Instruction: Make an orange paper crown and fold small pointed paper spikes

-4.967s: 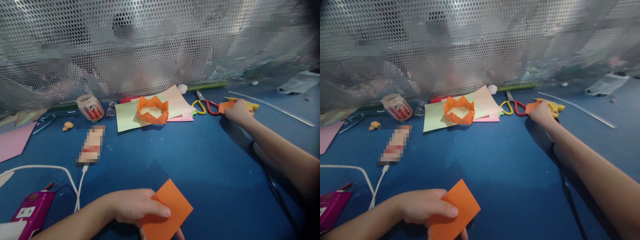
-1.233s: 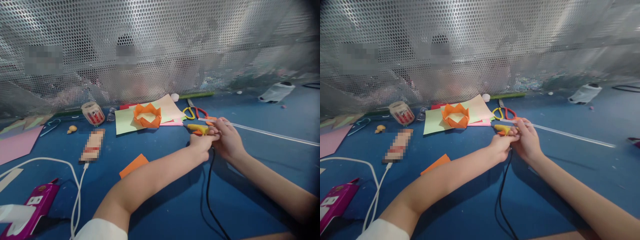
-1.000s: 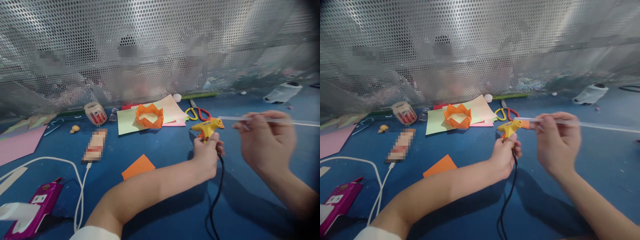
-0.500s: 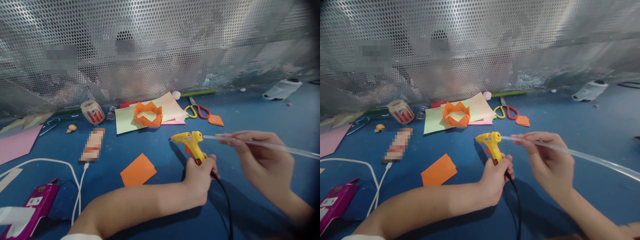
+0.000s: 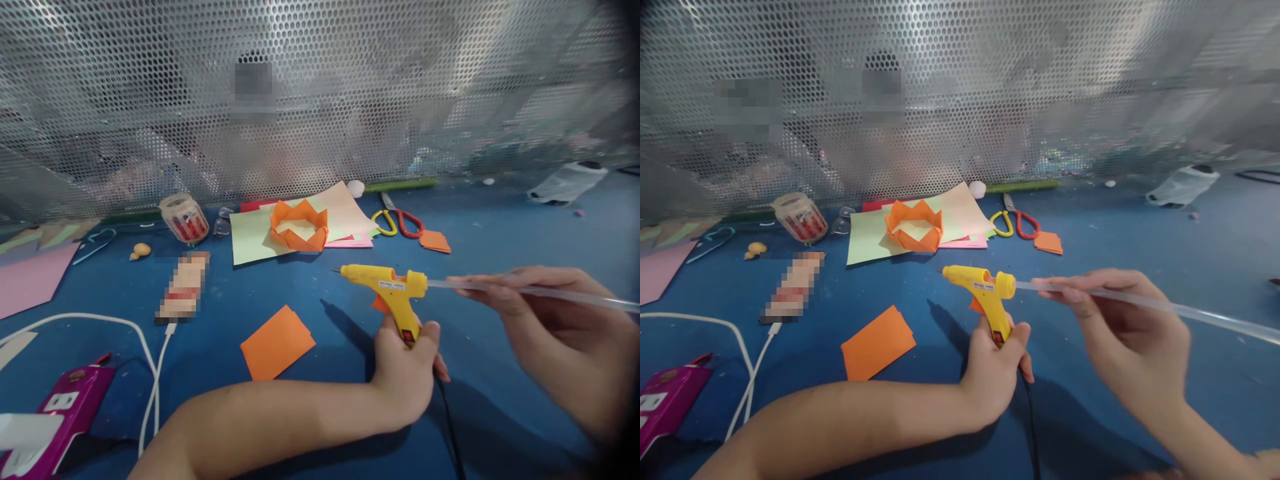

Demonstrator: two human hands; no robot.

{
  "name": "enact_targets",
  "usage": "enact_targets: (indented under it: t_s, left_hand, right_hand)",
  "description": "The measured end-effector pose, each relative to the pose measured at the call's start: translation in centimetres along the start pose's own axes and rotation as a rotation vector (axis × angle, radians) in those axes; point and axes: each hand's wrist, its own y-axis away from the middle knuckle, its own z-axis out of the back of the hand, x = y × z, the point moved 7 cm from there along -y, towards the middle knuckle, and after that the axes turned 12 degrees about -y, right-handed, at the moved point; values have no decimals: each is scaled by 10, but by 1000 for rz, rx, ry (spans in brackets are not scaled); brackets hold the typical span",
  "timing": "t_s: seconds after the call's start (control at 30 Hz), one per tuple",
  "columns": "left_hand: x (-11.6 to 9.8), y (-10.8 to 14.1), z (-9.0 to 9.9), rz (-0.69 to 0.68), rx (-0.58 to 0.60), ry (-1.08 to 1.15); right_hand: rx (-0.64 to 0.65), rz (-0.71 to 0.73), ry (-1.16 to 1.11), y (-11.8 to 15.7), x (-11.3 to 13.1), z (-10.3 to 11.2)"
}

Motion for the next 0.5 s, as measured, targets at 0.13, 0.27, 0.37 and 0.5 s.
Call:
enact_targets:
  t_s: [0.13,0.27,0.37,0.5]
  left_hand:
    - [0,3,1,-24,-1,-53]
    - [-1,4,2,-53,-3,-96]
    - [-1,5,2,-70,7,-124]
    - [-1,3,3,-70,6,-128]
  right_hand:
    - [-75,-43,-66,10,-5,15]
    - [-74,-118,-143,10,-16,21]
    - [-62,-180,-181,5,-23,22]
    - [-106,-196,-127,5,-19,24]
